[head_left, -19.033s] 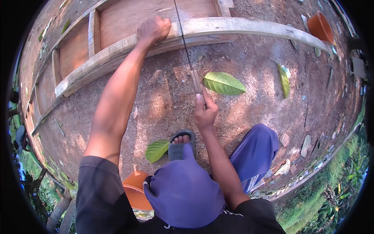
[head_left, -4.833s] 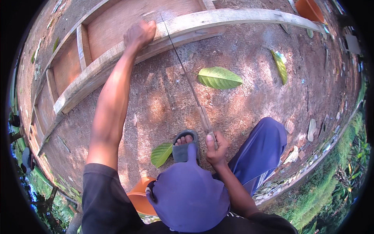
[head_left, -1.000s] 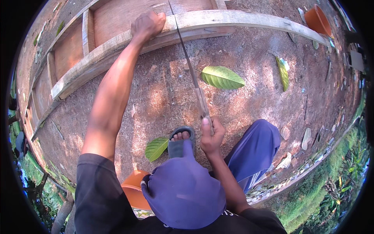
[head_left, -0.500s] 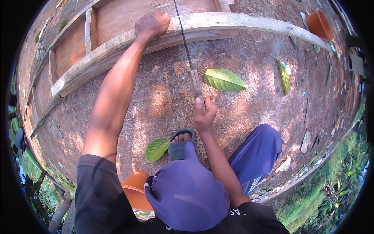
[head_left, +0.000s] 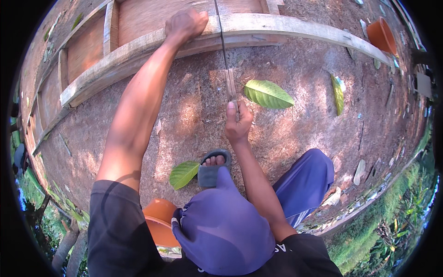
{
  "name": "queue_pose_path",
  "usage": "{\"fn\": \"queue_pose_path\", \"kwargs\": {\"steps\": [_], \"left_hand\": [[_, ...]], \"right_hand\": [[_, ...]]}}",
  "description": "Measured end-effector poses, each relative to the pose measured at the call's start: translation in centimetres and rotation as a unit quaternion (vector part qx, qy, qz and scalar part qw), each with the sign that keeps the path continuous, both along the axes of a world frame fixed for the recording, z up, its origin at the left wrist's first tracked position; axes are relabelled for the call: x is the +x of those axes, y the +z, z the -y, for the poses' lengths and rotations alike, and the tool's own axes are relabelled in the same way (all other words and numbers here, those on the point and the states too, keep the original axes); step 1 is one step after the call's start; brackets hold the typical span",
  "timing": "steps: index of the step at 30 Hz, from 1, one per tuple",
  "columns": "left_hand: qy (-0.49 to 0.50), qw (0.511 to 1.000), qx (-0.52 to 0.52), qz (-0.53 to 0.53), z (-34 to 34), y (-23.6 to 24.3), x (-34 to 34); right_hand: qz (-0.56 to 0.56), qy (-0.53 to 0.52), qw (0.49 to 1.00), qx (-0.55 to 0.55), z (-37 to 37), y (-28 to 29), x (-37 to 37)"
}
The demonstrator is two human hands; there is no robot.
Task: The person uses a hand saw to cut a long wooden plank resting on a wooden frame. After cutting, the person lifts the plank and places it aside.
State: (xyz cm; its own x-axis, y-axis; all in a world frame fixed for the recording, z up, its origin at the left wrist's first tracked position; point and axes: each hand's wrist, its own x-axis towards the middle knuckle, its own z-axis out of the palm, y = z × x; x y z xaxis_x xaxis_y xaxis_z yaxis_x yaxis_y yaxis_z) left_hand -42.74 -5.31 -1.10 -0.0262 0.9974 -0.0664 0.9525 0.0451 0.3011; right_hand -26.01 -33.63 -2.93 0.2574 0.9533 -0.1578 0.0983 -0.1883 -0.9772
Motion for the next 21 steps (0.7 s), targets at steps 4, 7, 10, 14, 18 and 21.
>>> {"fn": "queue_pose_path", "kwargs": {"steps": [4, 7, 10, 14, 18, 21], "left_hand": [[-0.011, 1.0, -0.016, -0.004, 0.2, -0.5, -1.1], [0.01, 0.999, -0.051, 0.008, 0.2, -0.2, -1.1], [-0.004, 1.0, -0.009, -0.006, 0.4, 0.4, -1.2], [-0.004, 1.0, -0.012, 0.009, 0.0, 0.1, 0.0], [0.016, 0.997, -0.077, 0.028, 0.2, 0.2, -0.5], [0.027, 0.998, -0.055, 0.01, 0.6, 0.8, -1.0]], "right_hand": [[0.021, 0.02, 0.999, -0.044, 8.2, 1.6, 2.4], [0.03, 0.016, 0.998, -0.045, 13.6, 3.6, 3.5], [-0.012, -0.021, 0.999, -0.031, 8.7, 2.4, 2.2], [-0.011, 0.009, 0.999, -0.047, 0.4, 3.2, 1.2], [0.002, 0.012, 0.997, -0.078, 9.2, 4.4, 2.5], [0.041, 0.038, 0.991, -0.118, 16.6, 7.8, 3.9]]}}
